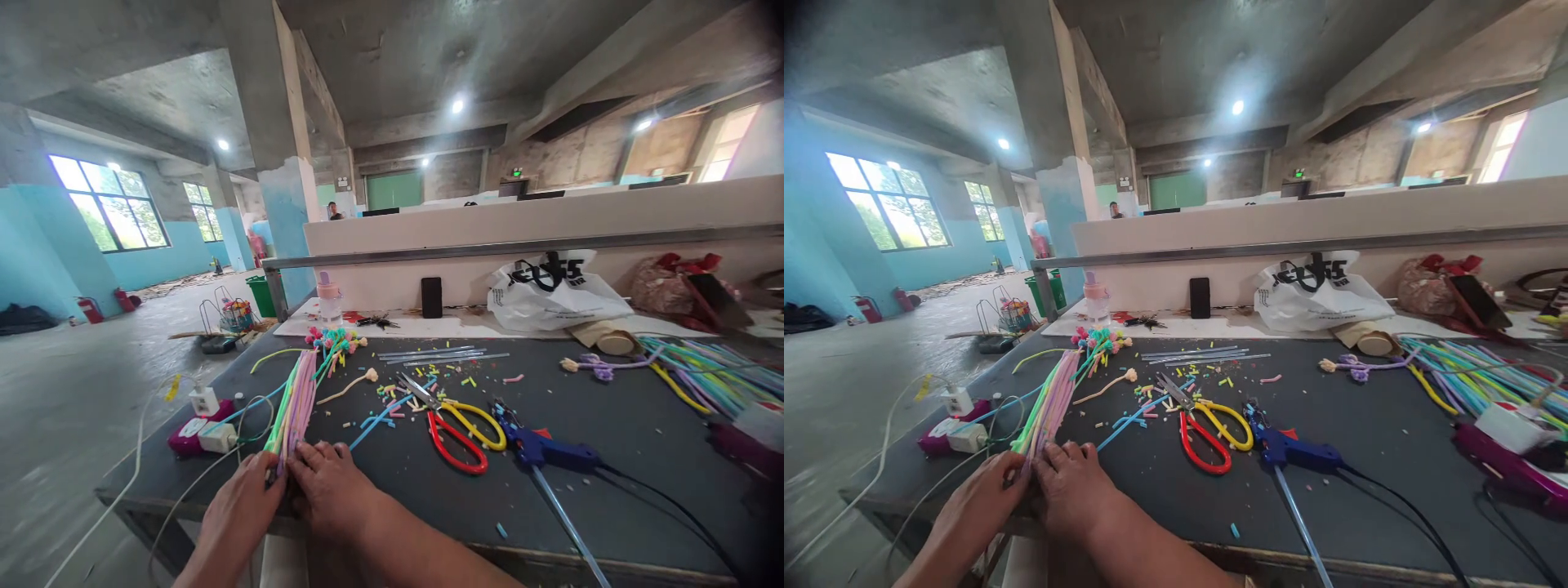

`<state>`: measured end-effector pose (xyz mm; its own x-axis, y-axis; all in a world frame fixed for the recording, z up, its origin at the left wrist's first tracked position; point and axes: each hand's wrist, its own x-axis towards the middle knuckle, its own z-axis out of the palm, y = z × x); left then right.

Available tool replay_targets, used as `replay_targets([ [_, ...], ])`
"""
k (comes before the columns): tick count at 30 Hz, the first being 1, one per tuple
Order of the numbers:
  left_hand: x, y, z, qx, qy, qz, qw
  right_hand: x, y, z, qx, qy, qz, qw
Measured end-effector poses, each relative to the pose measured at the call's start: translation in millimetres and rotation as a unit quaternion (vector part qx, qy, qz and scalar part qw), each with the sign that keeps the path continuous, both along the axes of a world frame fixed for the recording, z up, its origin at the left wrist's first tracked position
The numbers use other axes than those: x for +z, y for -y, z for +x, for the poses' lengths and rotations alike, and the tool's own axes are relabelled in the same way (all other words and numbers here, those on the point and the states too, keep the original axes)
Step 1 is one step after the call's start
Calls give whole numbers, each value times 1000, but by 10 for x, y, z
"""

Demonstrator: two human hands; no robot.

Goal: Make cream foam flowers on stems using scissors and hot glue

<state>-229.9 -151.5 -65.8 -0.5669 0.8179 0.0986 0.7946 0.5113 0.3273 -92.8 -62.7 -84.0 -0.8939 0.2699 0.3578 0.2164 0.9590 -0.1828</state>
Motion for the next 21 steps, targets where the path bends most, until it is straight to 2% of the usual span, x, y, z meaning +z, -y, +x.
replay_targets([
  [6,75,-39,34,19,-1,-39,999,38,20,27,-5,-6,6,1000],
  [12,117,-78,-30,-13,-54,-72,996,31,32,42,-7,-10,21,1000],
  [19,352,-70,-5,-28,-96,-87,991,16,35,50,-14,-33,33,999],
  [21,378,-61,46,-31,-108,-81,990,23,38,60,-12,-36,33,999],
])
